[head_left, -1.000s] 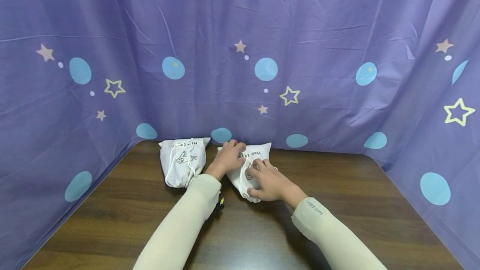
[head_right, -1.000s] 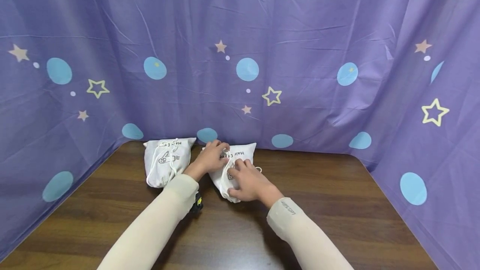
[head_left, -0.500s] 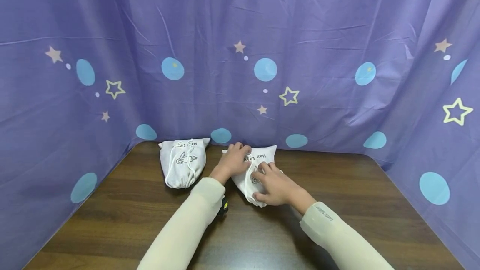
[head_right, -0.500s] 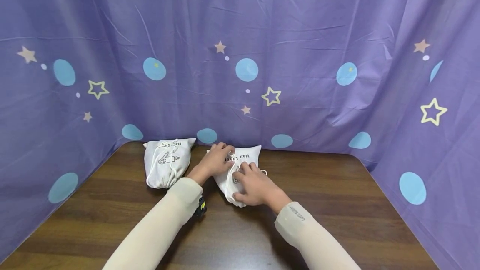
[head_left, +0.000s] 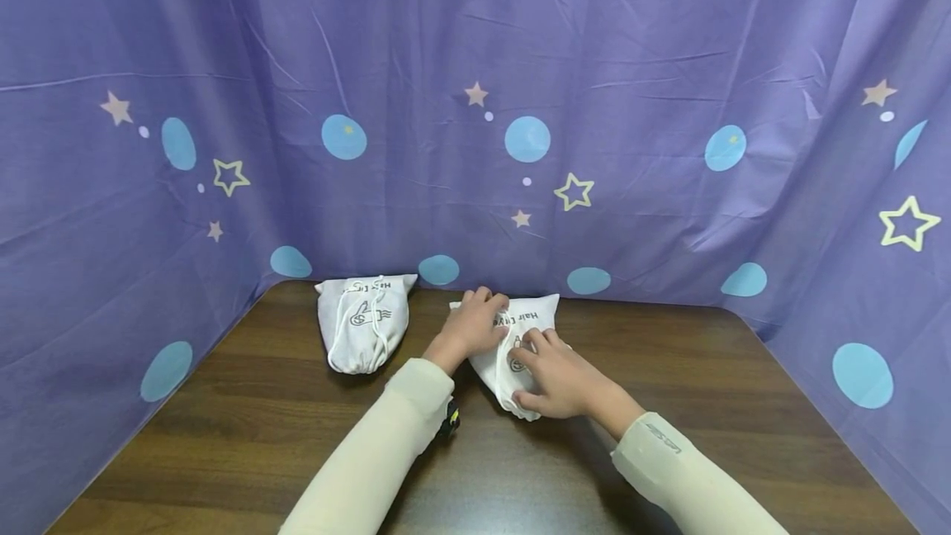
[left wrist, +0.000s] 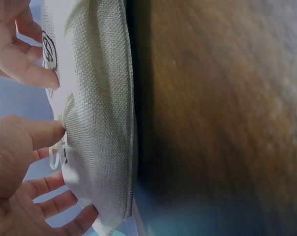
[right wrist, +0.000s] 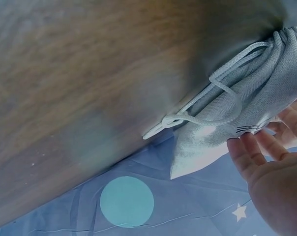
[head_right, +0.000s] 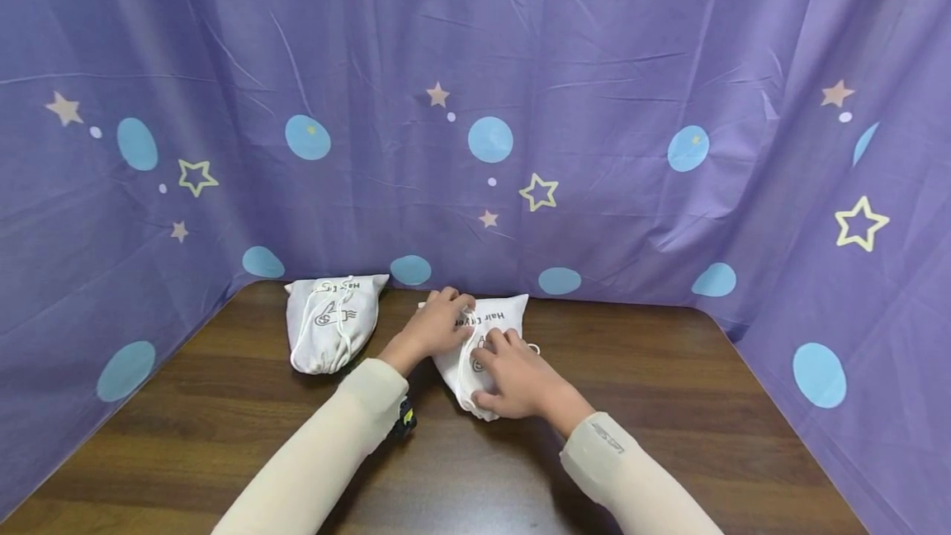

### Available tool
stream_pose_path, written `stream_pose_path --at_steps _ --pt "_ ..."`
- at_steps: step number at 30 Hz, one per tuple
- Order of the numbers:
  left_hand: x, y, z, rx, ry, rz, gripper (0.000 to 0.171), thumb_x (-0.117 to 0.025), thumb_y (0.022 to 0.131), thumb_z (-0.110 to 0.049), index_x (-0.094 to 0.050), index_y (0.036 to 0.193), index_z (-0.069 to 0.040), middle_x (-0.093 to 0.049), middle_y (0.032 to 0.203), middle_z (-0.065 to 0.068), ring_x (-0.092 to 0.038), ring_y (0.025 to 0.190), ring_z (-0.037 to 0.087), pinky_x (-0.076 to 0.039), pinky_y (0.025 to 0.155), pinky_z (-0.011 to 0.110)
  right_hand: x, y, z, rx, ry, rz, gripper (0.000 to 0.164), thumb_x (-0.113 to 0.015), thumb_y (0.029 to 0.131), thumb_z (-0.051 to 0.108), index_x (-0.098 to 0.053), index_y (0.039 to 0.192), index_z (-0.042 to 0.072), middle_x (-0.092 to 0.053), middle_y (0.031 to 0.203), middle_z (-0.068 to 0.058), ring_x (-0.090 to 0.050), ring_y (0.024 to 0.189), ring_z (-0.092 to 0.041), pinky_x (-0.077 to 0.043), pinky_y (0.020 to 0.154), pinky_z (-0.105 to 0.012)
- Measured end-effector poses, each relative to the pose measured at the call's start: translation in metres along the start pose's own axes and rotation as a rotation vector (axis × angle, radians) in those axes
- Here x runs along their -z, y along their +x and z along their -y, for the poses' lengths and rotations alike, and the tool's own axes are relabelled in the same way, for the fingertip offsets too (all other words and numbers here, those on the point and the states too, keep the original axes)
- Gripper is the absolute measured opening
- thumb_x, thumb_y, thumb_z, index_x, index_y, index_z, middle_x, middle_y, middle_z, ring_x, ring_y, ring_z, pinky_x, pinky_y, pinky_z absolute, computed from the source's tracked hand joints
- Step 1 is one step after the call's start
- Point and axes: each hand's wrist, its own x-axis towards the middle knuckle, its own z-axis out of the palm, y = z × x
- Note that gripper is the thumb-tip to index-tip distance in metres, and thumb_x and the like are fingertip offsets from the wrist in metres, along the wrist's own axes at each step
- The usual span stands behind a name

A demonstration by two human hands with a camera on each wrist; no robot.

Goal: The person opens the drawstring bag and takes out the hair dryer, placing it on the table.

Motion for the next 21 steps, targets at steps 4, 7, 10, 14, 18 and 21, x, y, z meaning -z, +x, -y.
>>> stream_pose_path --at_steps 4,7,10,14,18,21 --pt "-0.001 0.000 -0.004 -0.010 0.000 -0.005 0.042 -0.069 0.096 -0.031 -0.061 0.134 -0.018 -0.054 0.127 0.011 -0.049 0.113 0.030 -0.053 0.085 0.048 0.001 -0.004 -0.001 0.006 -0.007 0.001 0.053 -0.069 0.090 0.045 -0.062 0.130 0.011 -0.052 0.126 -0.016 -0.049 0.105 -0.031 -0.050 0.087 -0.045" --pt "-0.001 -0.001 -0.008 -0.008 -0.003 -0.010 0.041 -0.070 0.095 -0.030 -0.061 0.133 -0.017 -0.055 0.126 0.011 -0.049 0.113 0.031 -0.054 0.084 0.048 0.001 -0.007 -0.001 0.013 -0.017 -0.006 0.052 -0.070 0.089 0.044 -0.063 0.129 0.011 -0.052 0.124 -0.013 -0.048 0.104 -0.029 -0.049 0.087 -0.043" --pt "-0.001 -0.003 -0.011 -0.004 0.002 -0.007 0.040 -0.071 0.095 -0.029 -0.062 0.132 -0.017 -0.055 0.126 0.012 -0.049 0.114 0.032 -0.054 0.082 0.048 0.001 -0.010 -0.001 0.019 -0.018 -0.019 0.052 -0.071 0.088 0.044 -0.064 0.128 0.012 -0.052 0.121 -0.011 -0.048 0.101 -0.027 -0.048 0.084 -0.041" --pt "-0.001 -0.005 -0.014 -0.004 0.014 -0.004 0.039 -0.071 0.095 -0.030 -0.062 0.131 -0.018 -0.054 0.125 0.012 -0.049 0.114 0.032 -0.054 0.081 0.047 0.002 -0.015 0.001 0.005 0.001 -0.012 0.054 -0.071 0.088 0.045 -0.063 0.130 0.012 -0.052 0.123 -0.010 -0.049 0.102 -0.026 -0.049 0.083 -0.041" --pt "0.000 -0.007 -0.014 -0.015 0.017 0.001 0.040 -0.071 0.095 -0.031 -0.062 0.131 -0.018 -0.055 0.124 0.011 -0.049 0.112 0.031 -0.054 0.080 0.046 0.003 -0.018 0.002 -0.022 0.038 0.013 0.056 -0.071 0.090 0.046 -0.062 0.135 0.013 -0.051 0.128 -0.011 -0.049 0.107 -0.026 -0.051 0.084 -0.043" --pt "0.001 -0.009 -0.014 -0.026 0.020 0.016 0.041 -0.071 0.095 -0.032 -0.062 0.132 -0.018 -0.055 0.125 0.011 -0.049 0.112 0.030 -0.055 0.079 0.045 0.004 -0.020 0.004 -0.027 0.058 0.018 0.058 -0.072 0.090 0.047 -0.061 0.136 0.014 -0.051 0.130 -0.011 -0.049 0.108 -0.026 -0.051 0.084 -0.044"
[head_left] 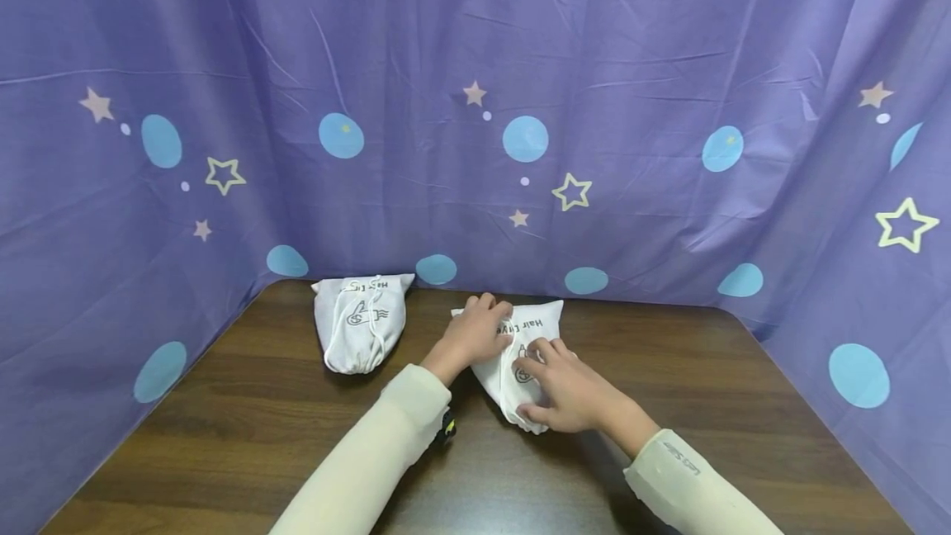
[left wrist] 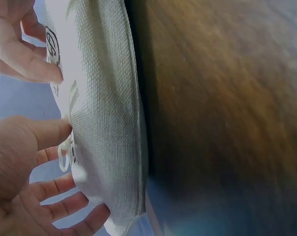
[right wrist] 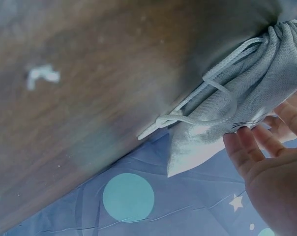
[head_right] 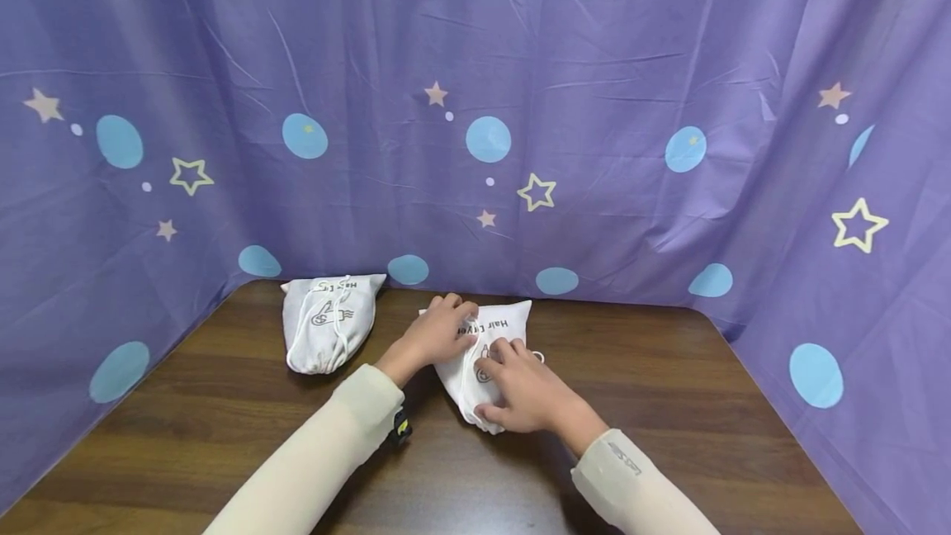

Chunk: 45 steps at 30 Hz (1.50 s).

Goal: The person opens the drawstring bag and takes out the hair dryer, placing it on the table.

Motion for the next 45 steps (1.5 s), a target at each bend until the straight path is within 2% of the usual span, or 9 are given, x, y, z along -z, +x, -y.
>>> stream_pose_path --at_steps 5,13,25,36,45 --pt "0.002 -0.004 -0.001 -0.010 -0.005 0.017 0.041 -0.070 0.096 -0.033 -0.061 0.132 -0.019 -0.055 0.127 0.011 -0.049 0.115 0.031 -0.055 0.080 0.046 0.003 -0.004 0.004 0.009 0.002 -0.009 0.060 -0.073 0.088 0.048 -0.062 0.136 0.013 -0.051 0.130 -0.011 -0.050 0.109 -0.027 -0.051 0.084 -0.044" --pt "0.003 -0.012 -0.001 -0.017 0.001 0.027 0.039 -0.069 0.096 -0.034 -0.061 0.132 -0.019 -0.054 0.126 0.010 -0.048 0.114 0.030 -0.055 0.077 0.046 0.004 -0.008 0.009 0.013 -0.005 0.022 0.062 -0.071 0.090 0.051 -0.060 0.138 0.014 -0.051 0.134 -0.010 -0.049 0.111 -0.025 -0.051 0.084 -0.043" --pt "0.008 -0.027 -0.002 -0.038 0.019 0.016 0.040 -0.070 0.096 -0.035 -0.061 0.131 -0.018 -0.054 0.117 0.010 -0.049 0.108 0.030 -0.055 0.072 0.047 0.003 -0.013 0.016 0.066 -0.028 -0.018 0.063 -0.071 0.088 0.053 -0.061 0.137 0.014 -0.053 0.133 -0.010 -0.050 0.113 -0.023 -0.051 0.088 -0.042" --pt "0.016 -0.039 -0.002 -0.040 0.006 0.025 0.040 -0.071 0.095 -0.036 -0.061 0.131 -0.019 -0.054 0.121 0.011 -0.050 0.112 0.031 -0.056 0.074 0.052 0.007 -0.015 0.026 0.073 -0.079 -0.016 0.063 -0.072 0.087 0.056 -0.063 0.134 0.016 -0.053 0.129 -0.006 -0.051 0.110 -0.020 -0.051 0.086 -0.039" --pt "0.016 -0.045 -0.004 -0.053 0.010 0.027 0.041 -0.072 0.095 -0.035 -0.062 0.131 -0.019 -0.055 0.116 0.008 -0.051 0.109 0.028 -0.055 0.075 0.048 0.011 -0.020 0.033 0.081 -0.090 0.003 0.063 -0.069 0.090 0.058 -0.063 0.134 0.014 -0.053 0.125 -0.006 -0.052 0.109 -0.020 -0.052 0.085 -0.039"
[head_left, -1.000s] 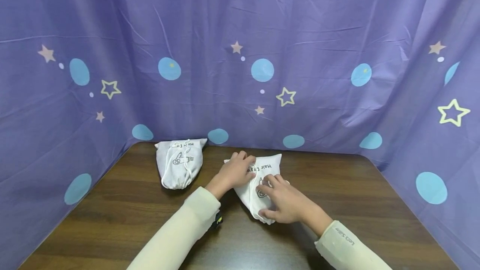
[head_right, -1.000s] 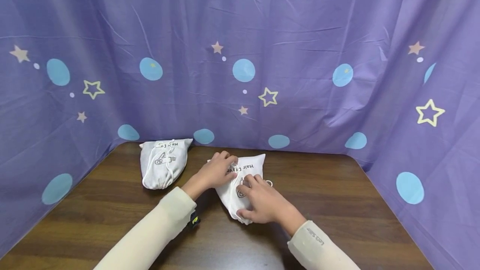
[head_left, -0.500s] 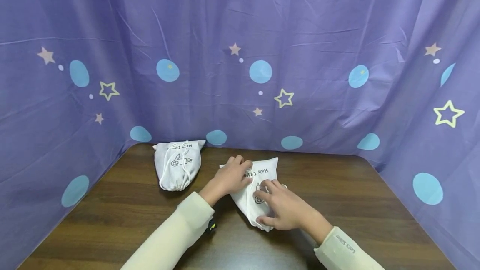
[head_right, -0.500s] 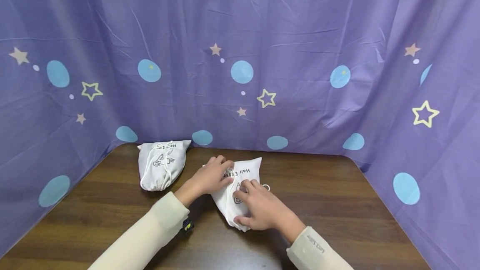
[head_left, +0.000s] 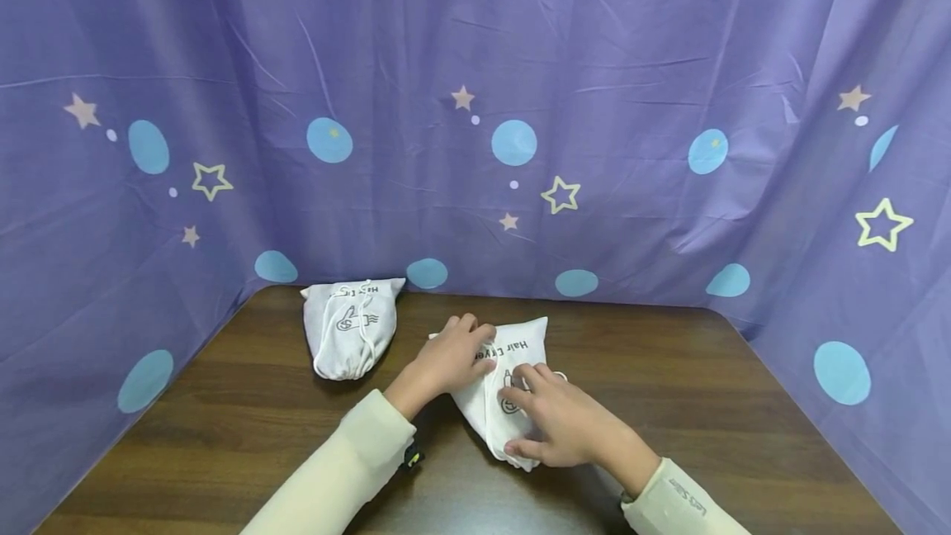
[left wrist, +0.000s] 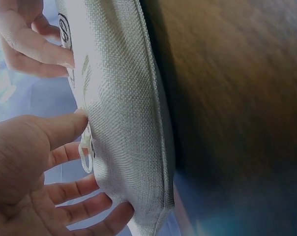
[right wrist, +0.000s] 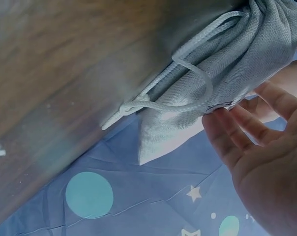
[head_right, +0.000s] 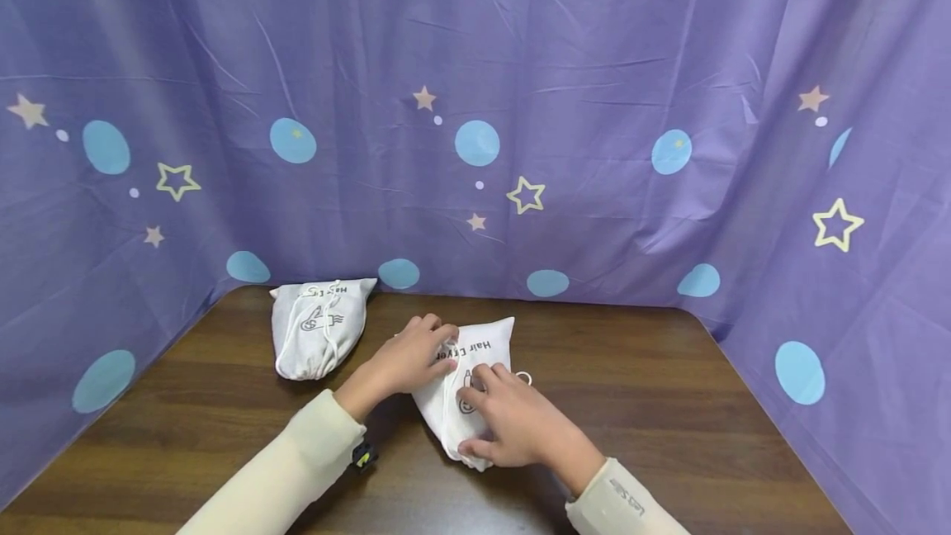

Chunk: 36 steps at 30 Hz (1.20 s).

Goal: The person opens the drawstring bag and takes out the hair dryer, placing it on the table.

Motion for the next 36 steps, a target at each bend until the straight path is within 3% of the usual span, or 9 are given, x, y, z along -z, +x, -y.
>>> stream_pose_path --at_steps 8,14,19,24,28,36 --pt "-0.001 -0.003 0.004 -0.010 -0.037 -0.024 0.041 -0.072 0.095 -0.035 -0.062 0.130 -0.017 -0.055 0.119 0.010 -0.050 0.109 0.029 -0.055 0.073 0.049 0.005 -0.001 0.000 -0.003 0.040 0.047 0.071 -0.063 0.090 0.066 -0.059 0.140 0.015 -0.051 0.134 -0.008 -0.052 0.114 -0.022 -0.052 0.092 -0.042" --pt "0.001 -0.003 0.009 -0.015 -0.054 -0.022 0.039 -0.070 0.096 -0.036 -0.063 0.130 -0.018 -0.055 0.121 0.010 -0.050 0.110 0.029 -0.054 0.074 0.052 0.011 -0.002 0.001 -0.051 0.106 0.150 0.103 -0.069 0.070 0.082 -0.051 0.149 0.019 -0.040 0.153 -0.010 -0.046 0.129 -0.025 -0.049 0.101 -0.045" --pt "-0.001 -0.002 0.008 -0.018 -0.060 -0.011 0.040 -0.070 0.096 -0.037 -0.062 0.131 -0.019 -0.056 0.122 0.009 -0.050 0.111 0.029 -0.054 0.077 0.051 0.013 -0.007 0.004 -0.074 0.100 0.214 0.117 -0.083 0.056 0.073 -0.045 0.154 0.021 -0.033 0.159 -0.011 -0.041 0.136 -0.028 -0.047 0.105 -0.045" --pt "0.000 -0.001 0.009 -0.030 -0.072 -0.002 0.040 -0.068 0.098 -0.037 -0.062 0.132 -0.019 -0.055 0.123 0.009 -0.050 0.113 0.029 -0.054 0.079 0.051 0.014 -0.008 0.005 -0.048 0.048 0.184 0.105 -0.091 0.064 0.056 -0.047 0.152 0.018 -0.037 0.155 -0.014 -0.045 0.136 -0.034 -0.045 0.108 -0.049" --pt "0.001 -0.001 0.009 -0.038 -0.094 0.008 0.037 -0.067 0.099 -0.035 -0.062 0.132 -0.019 -0.055 0.124 0.009 -0.050 0.116 0.030 -0.054 0.081 0.052 0.014 -0.010 0.005 -0.021 0.028 0.151 0.100 -0.090 0.067 0.055 -0.049 0.150 0.018 -0.040 0.152 -0.014 -0.049 0.130 -0.033 -0.049 0.103 -0.047" --pt "0.000 -0.001 0.015 -0.047 -0.131 -0.013 0.038 -0.064 0.100 -0.033 -0.063 0.134 -0.016 -0.056 0.130 0.012 -0.050 0.120 0.033 -0.054 0.086 0.053 0.015 -0.009 0.001 0.014 0.030 0.074 0.090 -0.080 0.074 0.052 -0.047 0.150 0.016 -0.044 0.154 -0.014 -0.051 0.128 -0.027 -0.051 0.099 -0.041"
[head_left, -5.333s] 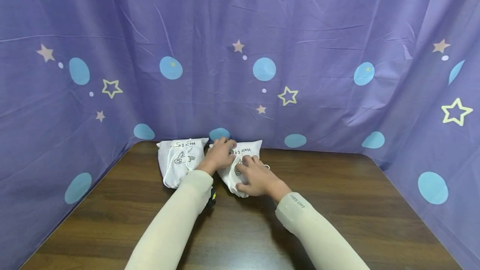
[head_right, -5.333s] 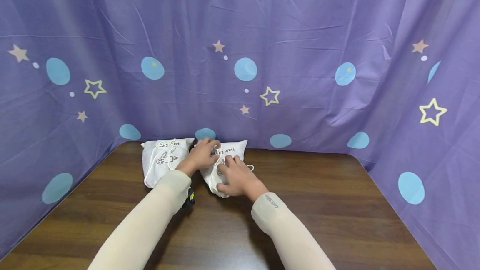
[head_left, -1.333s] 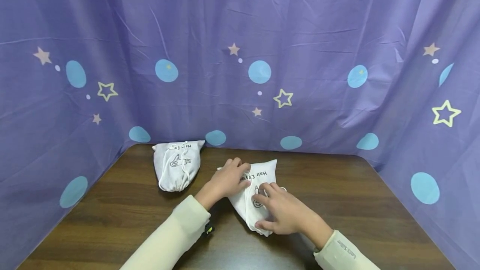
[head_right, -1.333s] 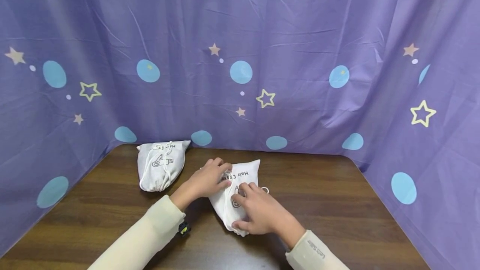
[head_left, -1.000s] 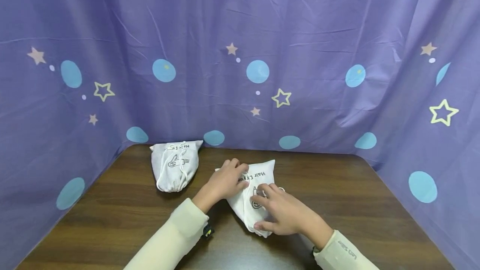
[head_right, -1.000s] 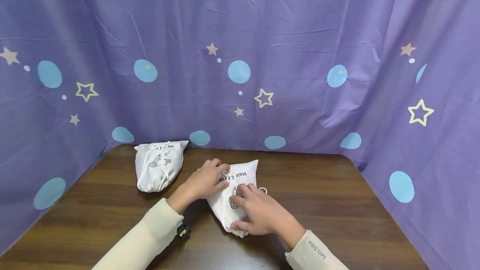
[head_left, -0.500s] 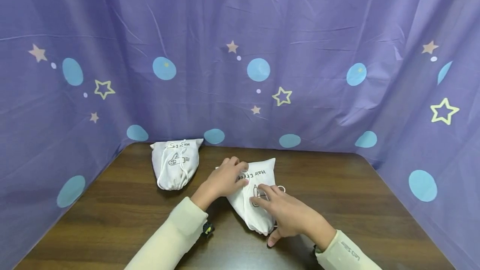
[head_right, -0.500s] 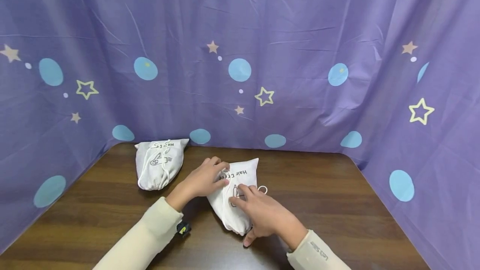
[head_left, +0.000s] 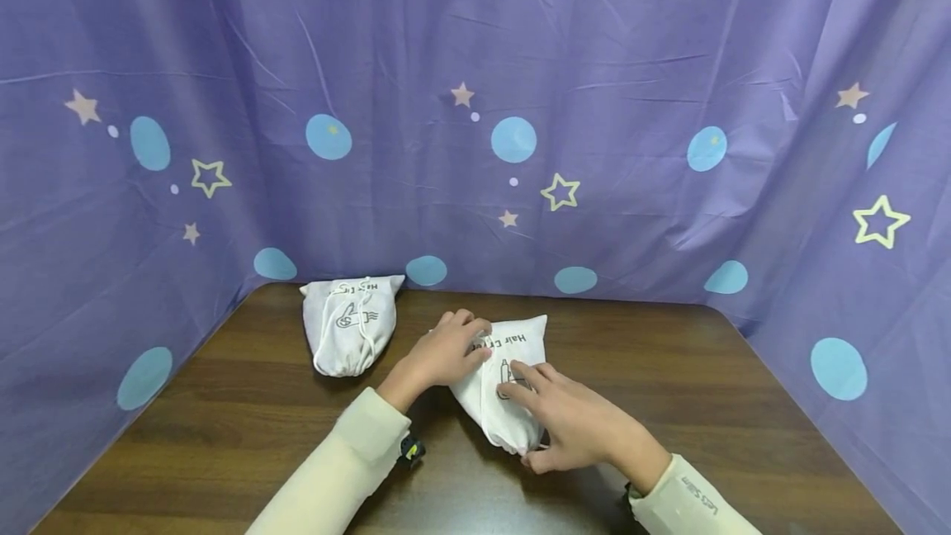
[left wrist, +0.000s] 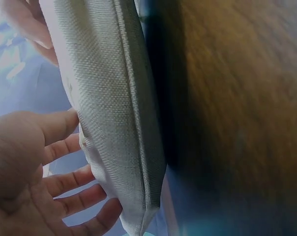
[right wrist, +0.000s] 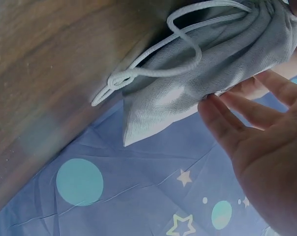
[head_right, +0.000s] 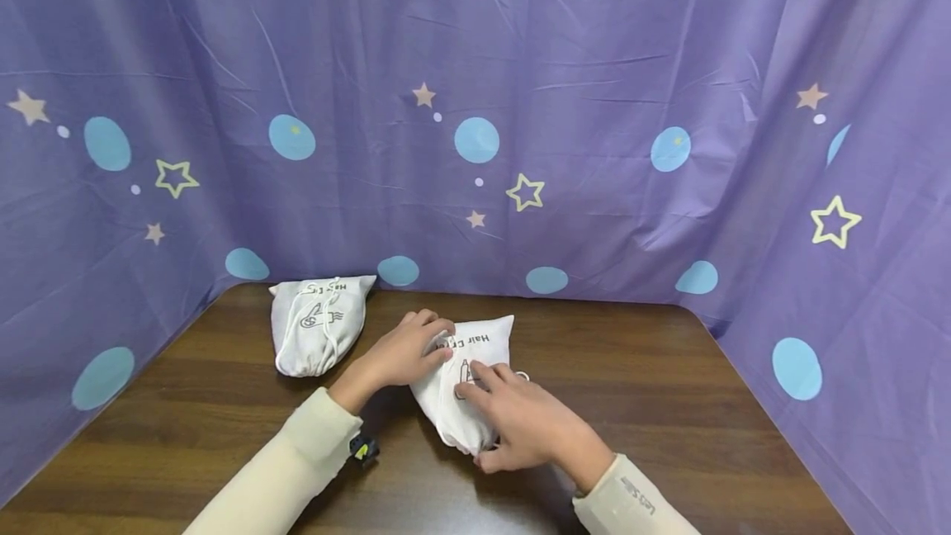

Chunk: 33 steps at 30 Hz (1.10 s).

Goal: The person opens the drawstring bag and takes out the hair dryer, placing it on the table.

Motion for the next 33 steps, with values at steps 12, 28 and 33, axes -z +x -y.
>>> stream_pose_path --at_steps 12,28,33 --pt "0.006 0.003 0.009 -0.071 -0.095 -0.017 0.032 -0.055 0.104 -0.016 -0.062 0.133 -0.006 -0.057 0.129 0.015 -0.050 0.120 0.036 -0.045 0.102 0.050 0.007 0.005 -0.010 0.094 0.037 -0.201 0.070 -0.076 0.083 0.050 -0.054 0.136 0.011 -0.057 0.131 0.002 -0.054 0.116 -0.014 -0.050 0.097 -0.034" --pt "0.042 -0.004 -0.017 -0.240 -0.124 -0.055 0.013 -0.056 0.101 -0.007 -0.069 0.104 -0.007 -0.061 0.110 0.007 -0.054 0.105 0.028 -0.044 0.094 0.043 0.010 0.010 -0.012 0.032 0.044 -0.301 0.054 -0.058 0.102 0.042 -0.054 0.140 0.005 -0.059 0.135 -0.004 -0.057 0.119 -0.018 -0.050 0.098 -0.037" --pt "0.056 -0.011 -0.031 -0.276 -0.141 -0.029 0.010 -0.058 0.102 -0.010 -0.067 0.106 -0.008 -0.061 0.110 0.004 -0.057 0.106 0.025 -0.046 0.094 0.042 0.011 0.012 -0.013 0.015 0.046 -0.308 0.053 -0.055 0.104 0.041 -0.053 0.142 0.004 -0.059 0.135 -0.004 -0.056 0.120 -0.018 -0.050 0.098 -0.038"
